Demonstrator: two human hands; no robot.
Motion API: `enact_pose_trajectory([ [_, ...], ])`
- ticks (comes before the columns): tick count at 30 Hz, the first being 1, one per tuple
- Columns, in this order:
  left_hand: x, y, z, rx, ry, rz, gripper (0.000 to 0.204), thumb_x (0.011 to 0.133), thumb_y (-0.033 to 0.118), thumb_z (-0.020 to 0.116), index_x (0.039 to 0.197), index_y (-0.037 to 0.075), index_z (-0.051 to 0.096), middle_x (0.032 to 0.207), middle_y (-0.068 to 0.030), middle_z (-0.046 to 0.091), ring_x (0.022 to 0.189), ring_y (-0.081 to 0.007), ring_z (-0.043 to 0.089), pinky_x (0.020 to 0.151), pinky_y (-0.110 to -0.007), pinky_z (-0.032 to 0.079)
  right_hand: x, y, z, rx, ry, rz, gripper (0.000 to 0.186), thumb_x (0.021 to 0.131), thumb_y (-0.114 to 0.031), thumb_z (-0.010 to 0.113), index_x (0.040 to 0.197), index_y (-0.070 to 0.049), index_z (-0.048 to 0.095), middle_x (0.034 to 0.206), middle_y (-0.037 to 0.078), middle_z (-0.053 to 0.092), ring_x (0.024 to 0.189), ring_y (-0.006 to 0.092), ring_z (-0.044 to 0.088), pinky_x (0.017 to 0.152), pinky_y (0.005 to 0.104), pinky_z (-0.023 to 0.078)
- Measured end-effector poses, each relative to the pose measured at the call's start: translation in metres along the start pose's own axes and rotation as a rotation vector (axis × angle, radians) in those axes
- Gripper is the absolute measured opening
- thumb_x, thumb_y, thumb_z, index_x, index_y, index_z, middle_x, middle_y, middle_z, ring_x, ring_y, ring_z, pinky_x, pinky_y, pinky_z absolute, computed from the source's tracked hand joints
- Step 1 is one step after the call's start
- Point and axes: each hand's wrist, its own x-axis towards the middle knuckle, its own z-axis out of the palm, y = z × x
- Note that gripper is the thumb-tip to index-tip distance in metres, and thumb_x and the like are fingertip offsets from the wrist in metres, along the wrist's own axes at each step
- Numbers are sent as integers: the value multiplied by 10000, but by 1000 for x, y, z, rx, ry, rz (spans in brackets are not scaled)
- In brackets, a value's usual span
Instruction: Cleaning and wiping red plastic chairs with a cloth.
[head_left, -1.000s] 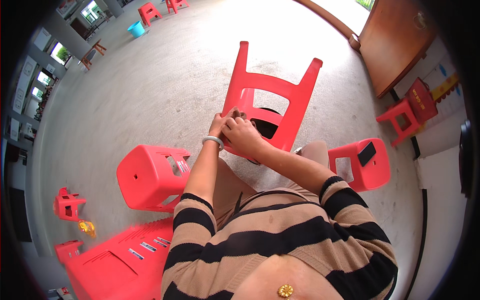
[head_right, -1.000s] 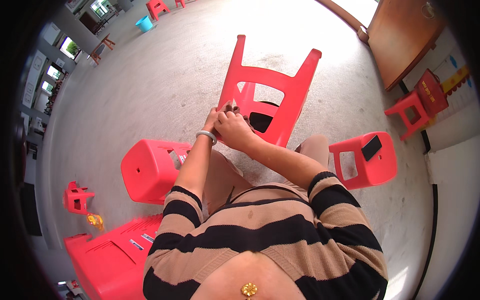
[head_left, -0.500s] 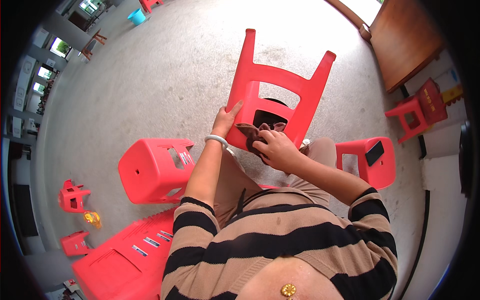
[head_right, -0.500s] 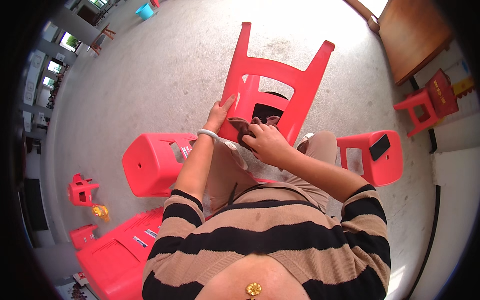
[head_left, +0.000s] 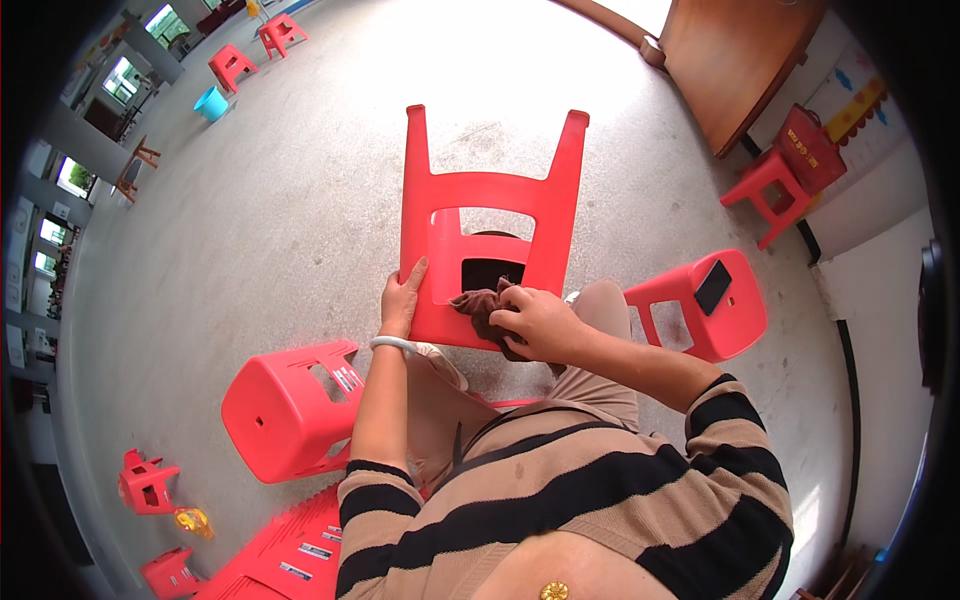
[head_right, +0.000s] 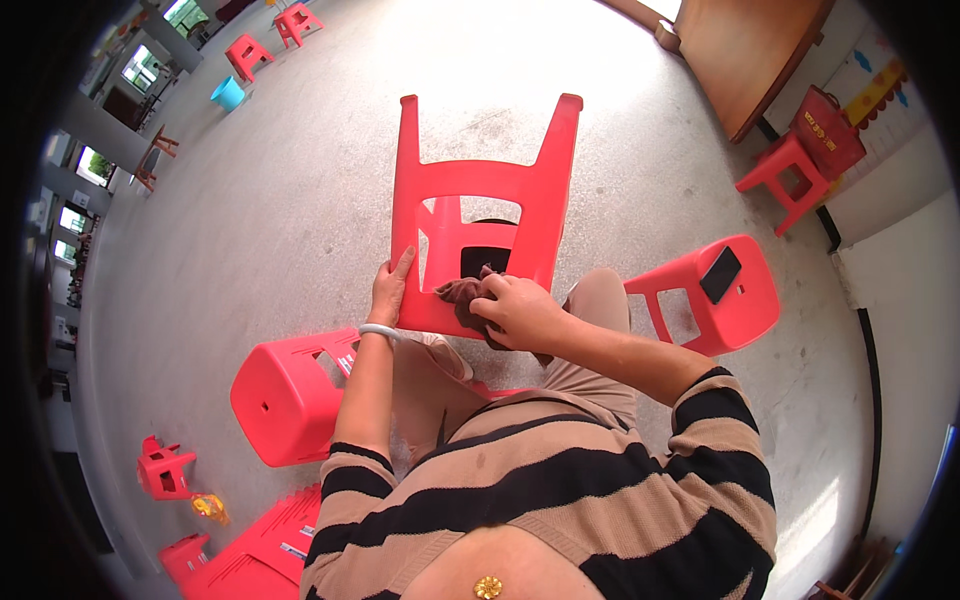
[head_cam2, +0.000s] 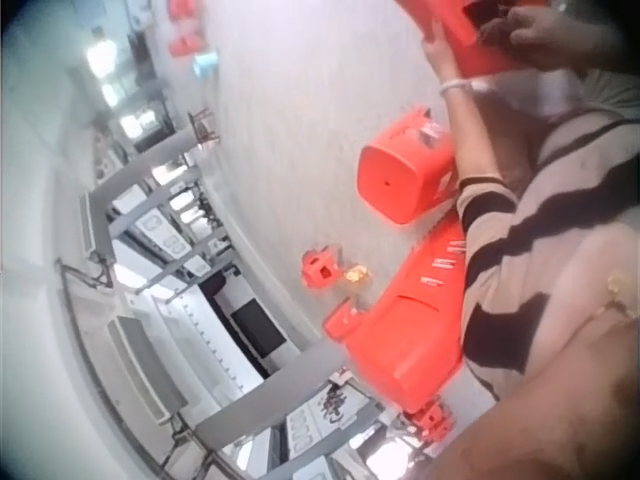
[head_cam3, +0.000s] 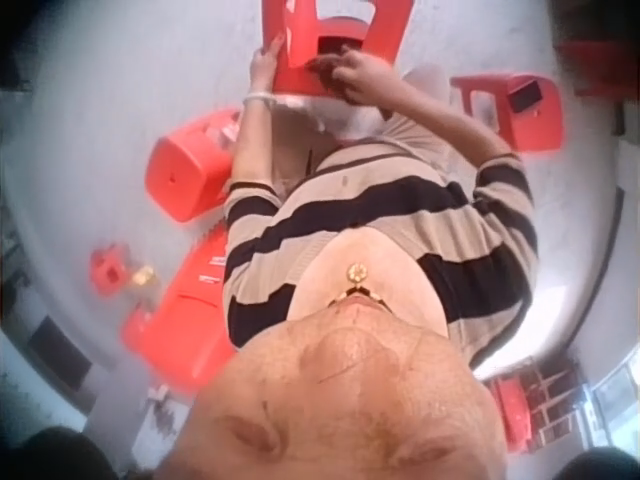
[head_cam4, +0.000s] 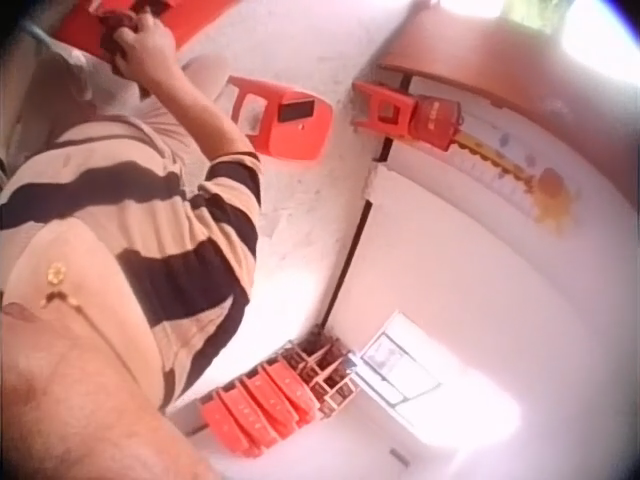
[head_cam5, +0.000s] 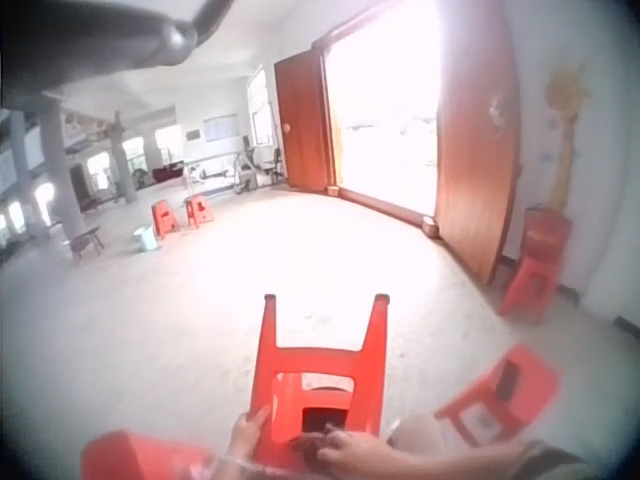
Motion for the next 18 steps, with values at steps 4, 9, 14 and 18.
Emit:
enact_pose_trajectory([
  [4,-17,13,10,663,244,449,1047,669,683,824,1376,-17,500,1254,-231,630,1153,-383,623,969,-457,518,4,33,-31,-56,304,121,311,756,-163,747,1053,-135,661,1022,127,577,900,342,637,781,453,544],
  [9,-17,23,12,538,92,364,894,663,319,740,1443,9,433,1278,-238,590,1174,-389,597,1010,-455,507,32,79,-49,-246,409,256,305,765,-170,754,1054,-149,661,1033,111,584,957,329,630,777,439,552],
  [14,-18,16,24,576,134,366,970,663,332,752,1488,-13,376,1295,-253,574,1188,-391,591,1024,-430,504,81,129,-45,-419,369,450,220,817,-221,727,1028,-164,707,1066,99,617,1003,305,642,800,423,574],
  [18,-16,21,38,593,146,364,971,674,332,745,1503,12,354,1309,-260,565,1189,-396,593,1018,-439,510,113,147,-49,-472,317,624,186,856,-222,692,1029,-158,720,1063,102,648,993,304,652,803,421,573],
])
